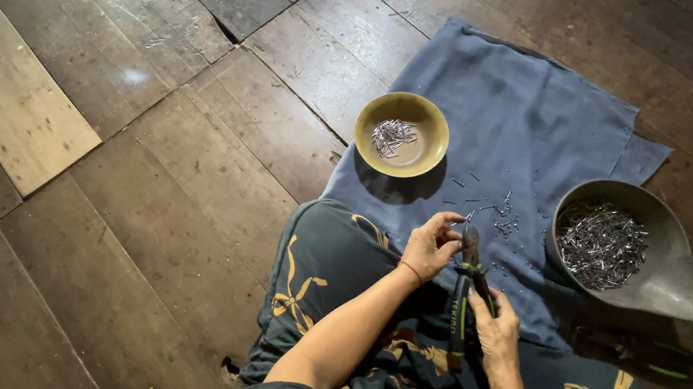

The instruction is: Cutting small metal pins to length using wire cutters and collecting them in a bowl.

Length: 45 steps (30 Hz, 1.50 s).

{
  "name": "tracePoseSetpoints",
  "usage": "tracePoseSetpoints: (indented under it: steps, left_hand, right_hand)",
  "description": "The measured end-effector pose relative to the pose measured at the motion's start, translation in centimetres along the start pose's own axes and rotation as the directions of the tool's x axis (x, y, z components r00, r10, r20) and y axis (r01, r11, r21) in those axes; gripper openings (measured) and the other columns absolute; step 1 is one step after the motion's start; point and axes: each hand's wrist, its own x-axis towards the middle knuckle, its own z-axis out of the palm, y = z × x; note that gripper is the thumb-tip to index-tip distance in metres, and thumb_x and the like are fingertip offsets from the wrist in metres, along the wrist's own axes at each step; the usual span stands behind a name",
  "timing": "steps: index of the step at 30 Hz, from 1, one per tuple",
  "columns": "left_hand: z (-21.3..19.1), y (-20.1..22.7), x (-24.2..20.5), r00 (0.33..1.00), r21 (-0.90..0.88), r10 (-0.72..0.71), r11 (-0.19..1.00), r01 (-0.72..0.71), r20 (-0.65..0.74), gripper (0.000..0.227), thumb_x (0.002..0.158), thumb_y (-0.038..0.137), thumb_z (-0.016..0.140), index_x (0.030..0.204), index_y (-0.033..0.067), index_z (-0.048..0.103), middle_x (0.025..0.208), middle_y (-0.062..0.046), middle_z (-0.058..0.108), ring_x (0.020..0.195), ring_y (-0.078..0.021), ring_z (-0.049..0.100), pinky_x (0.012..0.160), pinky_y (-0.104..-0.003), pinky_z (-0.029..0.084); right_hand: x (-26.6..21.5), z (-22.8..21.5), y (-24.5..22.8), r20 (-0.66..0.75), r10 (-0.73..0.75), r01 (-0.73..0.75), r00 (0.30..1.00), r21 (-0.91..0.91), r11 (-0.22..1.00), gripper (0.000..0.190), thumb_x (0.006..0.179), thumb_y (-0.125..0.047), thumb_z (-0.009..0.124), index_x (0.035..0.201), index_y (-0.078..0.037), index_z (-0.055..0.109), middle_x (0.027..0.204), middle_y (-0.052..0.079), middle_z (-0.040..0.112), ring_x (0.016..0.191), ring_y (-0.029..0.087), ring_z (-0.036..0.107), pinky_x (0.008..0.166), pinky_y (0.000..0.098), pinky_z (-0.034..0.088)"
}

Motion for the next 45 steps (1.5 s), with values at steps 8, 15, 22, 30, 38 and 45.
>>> tracePoseSetpoints:
  steps: [8,15,22,30,38,45]
  left_hand:
    - [0.0,0.4,-0.2,1.000,-0.103,0.012,0.995,-0.014,-0.012,0.044,0.088,-0.004,0.066,0.128,0.0131,0.061,0.091,-0.005,0.070,0.083,-0.0113,0.067,0.086,-0.027,0.060]
    - [-0.2,1.1,-0.2,0.999,0.038,0.033,0.999,-0.033,-0.004,0.038,0.087,0.002,0.069,0.122,0.0142,0.063,0.089,-0.002,0.071,0.077,-0.0096,0.064,0.079,-0.026,0.058]
    - [0.0,0.6,-0.1,0.999,-0.021,-0.019,1.000,0.018,-0.026,0.038,0.086,0.000,0.067,0.122,0.0147,0.064,0.087,0.001,0.067,0.075,-0.0081,0.059,0.077,-0.025,0.055]
    - [0.1,0.4,-0.1,1.000,-0.034,-0.027,0.999,0.027,-0.012,0.037,0.090,-0.002,0.064,0.123,0.0145,0.062,0.092,-0.003,0.067,0.078,-0.0106,0.063,0.081,-0.026,0.059]
    - [0.0,-0.7,0.3,0.997,-0.140,-0.012,0.990,0.002,-0.070,0.038,0.092,-0.004,0.066,0.126,0.0114,0.062,0.094,-0.003,0.071,0.088,-0.0097,0.067,0.086,-0.024,0.056]
    - [0.5,-7.8,2.1,0.995,-0.245,0.055,0.967,-0.073,-0.080,0.050,0.089,-0.010,0.067,0.134,0.0096,0.060,0.092,-0.012,0.074,0.085,-0.0181,0.071,0.080,-0.032,0.060]
  right_hand:
    - [2.4,0.3,3.5,0.038,-0.052,0.045,0.998,0.179,0.983,0.030,0.091,-0.029,0.073,0.112,-0.008,0.070,0.080,0.005,0.063,0.063,0.015,0.057,0.056,0.0307,0.045]
    - [3.2,0.5,4.4,0.096,-0.002,-0.025,0.995,0.278,0.960,0.030,0.093,-0.027,0.071,0.116,-0.008,0.070,0.072,0.002,0.054,0.054,0.014,0.052,0.046,0.0296,0.041]
    - [3.0,0.5,4.1,0.046,-0.022,0.013,0.999,0.178,0.984,0.035,0.089,-0.033,0.073,0.115,-0.010,0.071,0.074,0.001,0.055,0.054,0.010,0.044,0.050,0.0259,0.036]
    - [3.7,0.4,4.8,0.100,-0.035,0.013,0.994,0.207,0.978,0.032,0.093,-0.029,0.069,0.117,-0.008,0.071,0.079,0.002,0.061,0.061,0.011,0.052,0.054,0.0267,0.041]
    - [3.4,0.3,4.8,0.033,-0.039,0.034,0.999,0.140,0.989,0.032,0.090,-0.034,0.071,0.114,-0.013,0.071,0.076,0.000,0.058,0.054,0.009,0.044,0.045,0.0261,0.032]
    - [5.5,0.5,7.9,-0.067,-0.233,0.238,0.970,0.081,0.968,0.034,0.090,-0.034,0.082,0.112,-0.009,0.075,0.079,0.013,0.063,0.069,0.018,0.055,0.052,0.0285,0.044]
